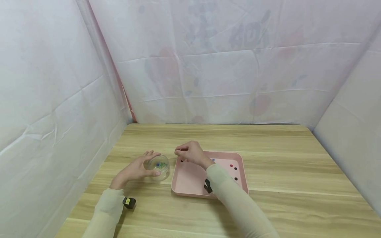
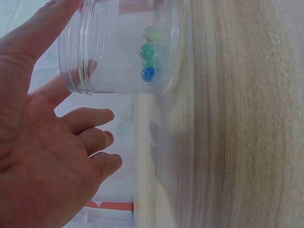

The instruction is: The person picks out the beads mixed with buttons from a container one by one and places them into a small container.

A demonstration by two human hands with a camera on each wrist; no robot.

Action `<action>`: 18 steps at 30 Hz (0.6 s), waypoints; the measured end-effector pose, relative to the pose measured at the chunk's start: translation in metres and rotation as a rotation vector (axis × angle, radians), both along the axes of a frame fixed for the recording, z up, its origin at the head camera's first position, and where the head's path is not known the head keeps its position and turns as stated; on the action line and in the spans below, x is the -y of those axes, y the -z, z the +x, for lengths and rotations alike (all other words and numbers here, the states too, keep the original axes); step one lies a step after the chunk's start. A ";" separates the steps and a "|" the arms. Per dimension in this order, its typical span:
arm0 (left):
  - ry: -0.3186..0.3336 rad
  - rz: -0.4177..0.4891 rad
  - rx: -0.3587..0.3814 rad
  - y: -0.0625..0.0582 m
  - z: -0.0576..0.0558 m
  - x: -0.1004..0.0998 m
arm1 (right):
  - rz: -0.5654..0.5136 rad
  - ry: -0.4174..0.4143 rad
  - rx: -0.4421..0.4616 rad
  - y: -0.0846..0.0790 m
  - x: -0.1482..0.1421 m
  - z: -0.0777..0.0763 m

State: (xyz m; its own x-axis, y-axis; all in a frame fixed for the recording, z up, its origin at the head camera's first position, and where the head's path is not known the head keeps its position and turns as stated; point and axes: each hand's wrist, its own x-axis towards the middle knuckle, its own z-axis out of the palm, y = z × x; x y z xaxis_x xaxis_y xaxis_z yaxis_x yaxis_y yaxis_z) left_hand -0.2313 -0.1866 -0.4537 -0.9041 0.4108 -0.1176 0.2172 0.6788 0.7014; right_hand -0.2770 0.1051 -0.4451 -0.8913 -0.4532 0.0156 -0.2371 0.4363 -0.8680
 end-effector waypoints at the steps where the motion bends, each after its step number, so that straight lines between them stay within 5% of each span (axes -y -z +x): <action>1: 0.000 0.000 -0.001 0.000 0.000 0.000 | 0.003 0.004 0.002 0.001 -0.002 0.000; 18: 0.006 -0.006 -0.009 0.000 0.001 0.000 | 0.036 0.078 0.044 0.021 -0.022 -0.007</action>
State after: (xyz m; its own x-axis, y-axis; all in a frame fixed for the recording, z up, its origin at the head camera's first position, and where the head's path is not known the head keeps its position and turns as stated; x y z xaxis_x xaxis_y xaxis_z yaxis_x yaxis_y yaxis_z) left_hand -0.2304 -0.1862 -0.4534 -0.9027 0.4155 -0.1121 0.2276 0.6819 0.6951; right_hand -0.2844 0.1268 -0.4662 -0.9234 -0.3819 -0.0392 -0.1633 0.4832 -0.8602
